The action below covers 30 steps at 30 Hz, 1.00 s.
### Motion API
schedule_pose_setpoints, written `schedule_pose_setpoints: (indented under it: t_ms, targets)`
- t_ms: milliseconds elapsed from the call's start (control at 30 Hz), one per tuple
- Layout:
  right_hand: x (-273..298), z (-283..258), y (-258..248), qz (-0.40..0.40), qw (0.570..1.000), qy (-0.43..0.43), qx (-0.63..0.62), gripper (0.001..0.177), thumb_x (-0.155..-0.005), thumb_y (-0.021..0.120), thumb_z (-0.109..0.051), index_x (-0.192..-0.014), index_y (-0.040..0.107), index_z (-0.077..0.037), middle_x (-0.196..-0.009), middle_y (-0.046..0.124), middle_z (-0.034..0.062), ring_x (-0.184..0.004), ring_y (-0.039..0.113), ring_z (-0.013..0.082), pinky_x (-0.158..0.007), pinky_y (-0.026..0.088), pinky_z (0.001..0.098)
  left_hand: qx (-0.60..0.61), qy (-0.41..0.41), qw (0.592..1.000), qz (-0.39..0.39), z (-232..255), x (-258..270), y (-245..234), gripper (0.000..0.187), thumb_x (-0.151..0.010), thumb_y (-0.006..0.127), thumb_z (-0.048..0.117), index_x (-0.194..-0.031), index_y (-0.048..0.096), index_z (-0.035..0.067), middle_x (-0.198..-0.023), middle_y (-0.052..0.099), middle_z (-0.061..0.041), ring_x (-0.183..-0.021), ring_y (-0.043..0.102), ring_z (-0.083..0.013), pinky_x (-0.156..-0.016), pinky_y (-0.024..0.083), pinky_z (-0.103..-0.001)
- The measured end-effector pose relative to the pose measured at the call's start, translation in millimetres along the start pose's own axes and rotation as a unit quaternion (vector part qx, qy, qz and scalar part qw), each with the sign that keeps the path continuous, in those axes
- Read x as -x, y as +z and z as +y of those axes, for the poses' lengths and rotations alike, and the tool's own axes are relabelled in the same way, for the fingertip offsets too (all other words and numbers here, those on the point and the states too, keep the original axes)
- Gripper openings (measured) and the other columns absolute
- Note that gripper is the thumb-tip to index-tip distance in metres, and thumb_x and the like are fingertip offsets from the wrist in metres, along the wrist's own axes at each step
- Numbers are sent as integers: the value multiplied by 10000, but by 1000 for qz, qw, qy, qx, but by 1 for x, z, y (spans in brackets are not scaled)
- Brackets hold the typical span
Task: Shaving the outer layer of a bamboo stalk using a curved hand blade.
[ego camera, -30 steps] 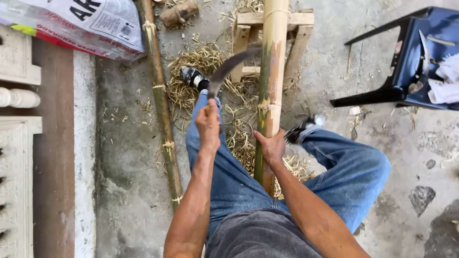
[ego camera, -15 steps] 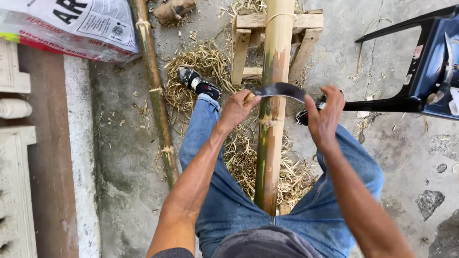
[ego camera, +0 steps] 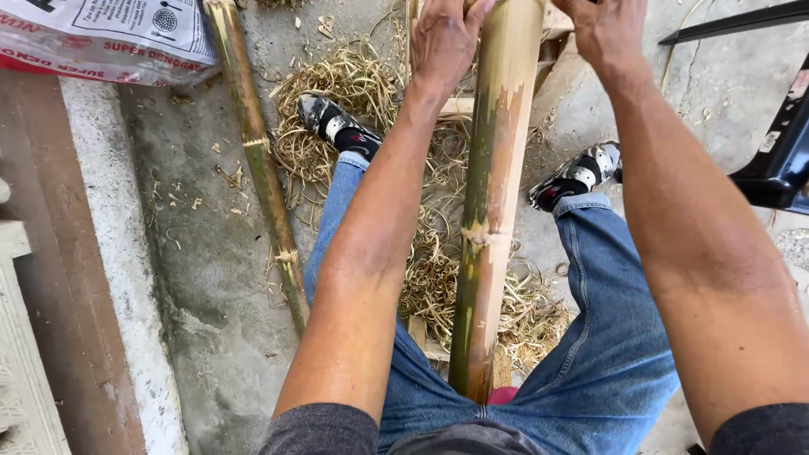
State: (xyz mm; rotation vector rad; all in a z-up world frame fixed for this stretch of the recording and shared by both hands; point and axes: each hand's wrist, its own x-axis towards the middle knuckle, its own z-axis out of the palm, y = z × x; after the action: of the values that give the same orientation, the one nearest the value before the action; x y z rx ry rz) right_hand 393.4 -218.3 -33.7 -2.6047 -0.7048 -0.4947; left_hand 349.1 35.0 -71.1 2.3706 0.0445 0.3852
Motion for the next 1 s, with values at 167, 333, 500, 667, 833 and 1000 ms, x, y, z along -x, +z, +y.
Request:
schedule_pose_setpoints:
  t_ms: [167, 333, 500, 667, 833, 1000]
  targets:
    - [31, -49, -32, -98, 952, 230, -177, 334, -1024, 759, -350, -1128, 695, -39, -857, 731, 49, -593, 612, 91, -500, 523, 290, -58, 12, 998, -15, 10, 44, -16, 409, -1040, 430, 585, -956, 564, 208, -814, 541, 31, -727, 512, -144, -691, 434, -364]
    - [86, -97, -62, -113, 933, 296, -168, 367, -1018, 740, -397, -995, 639, -45, -757, 697, 64, -496, 524, 103, -377, 431, 289, -50, 15, 999, -8, 29, 117, -39, 430, -1052, 405, 594, -982, 547, 195, -816, 491, 35, -732, 469, -138, -688, 386, -347]
    - [144, -133, -93, -116, 933, 295, -172, 438, -1019, 768, -414, -907, 603, -24, -694, 664, 124, -512, 535, 180, -437, 425, 376, -43, -2, 999, -15, 60, 183, -73, 456, -1050, 401, 596, -1070, 577, 176, -850, 510, 31, -765, 478, -150, -697, 363, -366]
    - [183, -153, -108, -116, 948, 274, -113, 536, -967, 820, -478, -907, 593, 4, -746, 662, 223, -691, 644, 416, -639, 488, 518, -34, -33, 998, -29, 81, 233, -95, 463, -1054, 406, 584, -1084, 583, 158, -872, 540, 1, -811, 523, -178, -734, 382, -388]
    - [215, -161, -120, -180, 931, 295, -114, 539, -924, 782, -523, -908, 604, -15, -723, 666, 212, -680, 660, 420, -639, 487, 530, -19, -83, 991, -99, 86, 277, -102, 401, -1050, 451, 538, -1003, 565, 156, -863, 543, -15, -801, 535, -190, -752, 399, -393]
    - [286, -192, -133, -218, 931, 275, -98, 556, -917, 749, -578, -875, 615, -40, -676, 664, 180, -602, 640, 357, -596, 504, 502, -15, -51, 998, -40, 119, 344, -146, 374, -1073, 476, 482, -1044, 573, 122, -936, 577, -43, -899, 564, -241, -768, 390, -426]
